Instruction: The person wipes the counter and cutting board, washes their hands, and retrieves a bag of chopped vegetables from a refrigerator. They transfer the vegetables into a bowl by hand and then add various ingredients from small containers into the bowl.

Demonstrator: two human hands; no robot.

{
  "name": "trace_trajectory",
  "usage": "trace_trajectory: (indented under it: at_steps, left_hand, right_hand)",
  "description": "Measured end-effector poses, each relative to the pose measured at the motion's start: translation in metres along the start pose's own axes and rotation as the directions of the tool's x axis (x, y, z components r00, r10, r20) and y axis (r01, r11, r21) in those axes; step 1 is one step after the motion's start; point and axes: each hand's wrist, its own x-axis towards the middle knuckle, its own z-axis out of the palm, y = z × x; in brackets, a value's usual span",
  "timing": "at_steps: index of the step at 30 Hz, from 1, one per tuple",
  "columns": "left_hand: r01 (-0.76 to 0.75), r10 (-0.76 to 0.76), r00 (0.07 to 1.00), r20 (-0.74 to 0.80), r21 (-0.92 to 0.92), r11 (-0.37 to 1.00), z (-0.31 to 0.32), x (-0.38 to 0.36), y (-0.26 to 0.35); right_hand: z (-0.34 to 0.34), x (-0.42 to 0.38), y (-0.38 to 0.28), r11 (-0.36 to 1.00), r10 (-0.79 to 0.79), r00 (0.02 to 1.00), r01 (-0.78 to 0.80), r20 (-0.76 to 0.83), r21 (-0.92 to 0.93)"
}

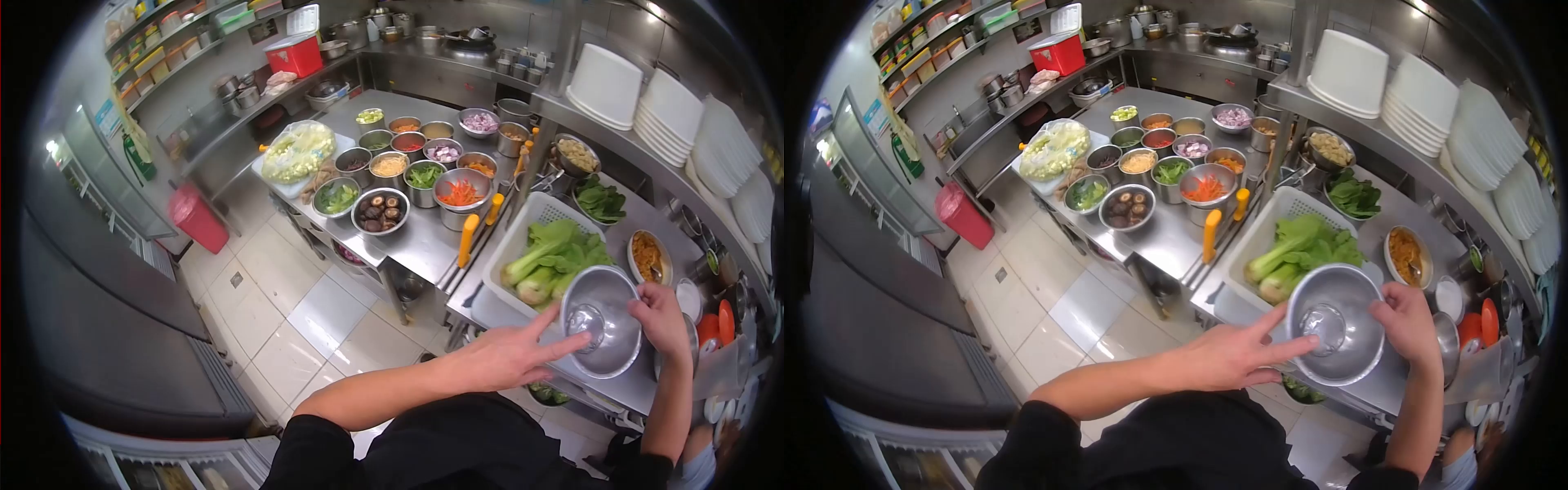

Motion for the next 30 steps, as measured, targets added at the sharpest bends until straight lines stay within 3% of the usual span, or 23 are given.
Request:
trace_trajectory:
  at_steps: [1, 5, 8, 10, 11, 14, 15, 17, 20, 23, 25, 29, 30]
  left_hand:
    - [-0.026, 0.026, 0.998, -0.054, -0.007, 1.000, -0.008, -0.005, -0.019]
    - [0.100, -0.081, 0.955, -0.287, 0.053, 0.994, -0.076, -0.047, -0.097]
    - [0.250, -0.168, 0.871, -0.462, 0.122, 0.961, -0.148, -0.109, -0.145]
    - [0.443, -0.316, 0.770, -0.555, 0.107, 0.890, -0.192, -0.167, -0.159]
    - [0.565, -0.415, 0.691, -0.592, 0.085, 0.821, -0.209, -0.201, -0.163]
    - [0.849, -0.602, 0.293, -0.743, -0.088, 0.521, -0.240, -0.290, -0.163]
    - [0.890, -0.636, 0.138, -0.759, -0.186, 0.416, -0.246, -0.316, -0.163]
    - [0.917, -0.616, -0.082, -0.784, -0.302, 0.262, -0.247, -0.372, -0.174]
    - [0.892, -0.561, -0.257, -0.787, -0.417, 0.176, -0.259, -0.432, -0.214]
    - [0.899, -0.626, -0.182, -0.758, -0.386, 0.207, -0.308, -0.465, -0.277]
    - [0.886, -0.617, -0.004, -0.787, -0.289, 0.363, -0.359, -0.472, -0.327]
    - [0.826, -0.494, 0.357, -0.793, 0.021, 0.563, -0.465, -0.462, -0.400]
    - [0.810, -0.507, 0.388, -0.770, 0.023, 0.586, -0.487, -0.460, -0.414]
  right_hand:
    - [0.018, 0.017, -0.014, 0.999, 0.006, 0.999, -0.004, 0.046, -0.039]
    - [0.109, 0.106, -0.076, 0.996, -0.095, 0.951, 0.090, 0.294, 0.031]
    - [0.194, 0.194, -0.131, 0.973, -0.214, 0.792, 0.121, 0.572, 0.196]
    - [0.259, 0.258, -0.173, 0.834, -0.497, 0.663, 0.543, 0.559, 0.097]
    - [0.287, 0.277, -0.205, 0.776, -0.466, 0.688, 0.620, 0.556, -0.116]
    - [0.389, 0.353, -0.259, 0.643, -0.596, 0.605, 0.754, 0.528, -0.138]
    - [0.419, 0.369, -0.277, 0.576, -0.665, 0.547, 0.809, 0.508, -0.118]
    - [0.476, 0.389, -0.320, 0.545, -0.684, 0.504, 0.833, 0.528, -0.090]
    - [0.569, 0.410, -0.365, 0.545, -0.729, 0.485, 0.838, 0.484, -0.019]
    - [0.665, 0.437, -0.403, 0.478, -0.791, 0.408, 0.877, 0.456, 0.045]
    - [0.722, 0.463, -0.433, 0.574, -0.697, 0.512, 0.818, 0.502, -0.036]
    - [0.806, 0.527, -0.446, 0.613, -0.420, 0.676, 0.703, 0.605, -0.361]
    - [0.822, 0.543, -0.445, 0.580, -0.216, 0.693, 0.658, 0.688, -0.481]
